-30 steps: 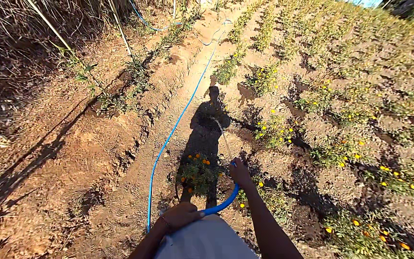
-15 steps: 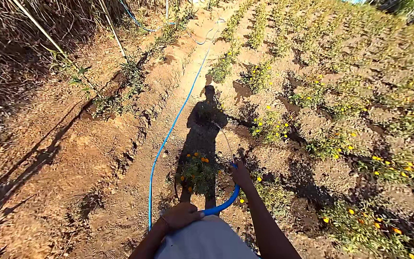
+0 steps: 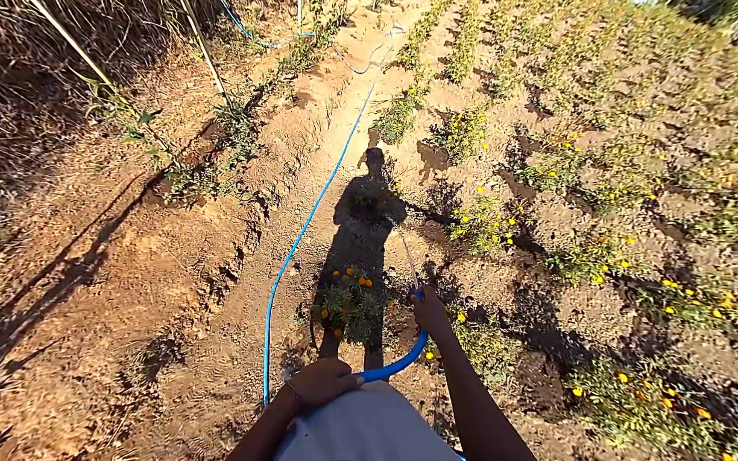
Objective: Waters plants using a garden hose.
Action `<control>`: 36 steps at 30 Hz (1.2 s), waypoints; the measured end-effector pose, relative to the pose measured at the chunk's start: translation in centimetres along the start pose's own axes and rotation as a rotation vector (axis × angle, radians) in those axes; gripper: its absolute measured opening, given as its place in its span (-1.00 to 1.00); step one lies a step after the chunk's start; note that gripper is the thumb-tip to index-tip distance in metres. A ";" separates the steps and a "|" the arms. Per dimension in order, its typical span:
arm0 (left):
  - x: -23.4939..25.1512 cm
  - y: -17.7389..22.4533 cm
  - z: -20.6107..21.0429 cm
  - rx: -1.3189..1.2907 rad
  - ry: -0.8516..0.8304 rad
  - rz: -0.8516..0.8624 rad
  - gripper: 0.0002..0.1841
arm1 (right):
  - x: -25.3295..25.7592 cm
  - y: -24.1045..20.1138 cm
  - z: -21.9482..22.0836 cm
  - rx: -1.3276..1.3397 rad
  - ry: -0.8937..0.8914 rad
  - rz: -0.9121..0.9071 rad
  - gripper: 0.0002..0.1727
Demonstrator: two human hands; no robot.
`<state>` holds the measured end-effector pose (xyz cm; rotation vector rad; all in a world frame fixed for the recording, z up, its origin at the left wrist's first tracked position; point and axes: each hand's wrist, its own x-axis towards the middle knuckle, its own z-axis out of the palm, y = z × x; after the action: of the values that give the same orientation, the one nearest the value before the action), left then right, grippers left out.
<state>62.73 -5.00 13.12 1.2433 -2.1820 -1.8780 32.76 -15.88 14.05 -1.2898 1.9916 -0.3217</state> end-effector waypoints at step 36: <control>-0.8 -0.3 -0.1 0.019 0.009 0.018 -0.41 | -0.3 -0.7 0.8 0.005 -0.041 -0.042 -0.61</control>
<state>63.51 -4.56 13.25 1.2283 -2.2042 -1.8466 33.92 -15.80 14.01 -1.3262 1.9306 -0.3169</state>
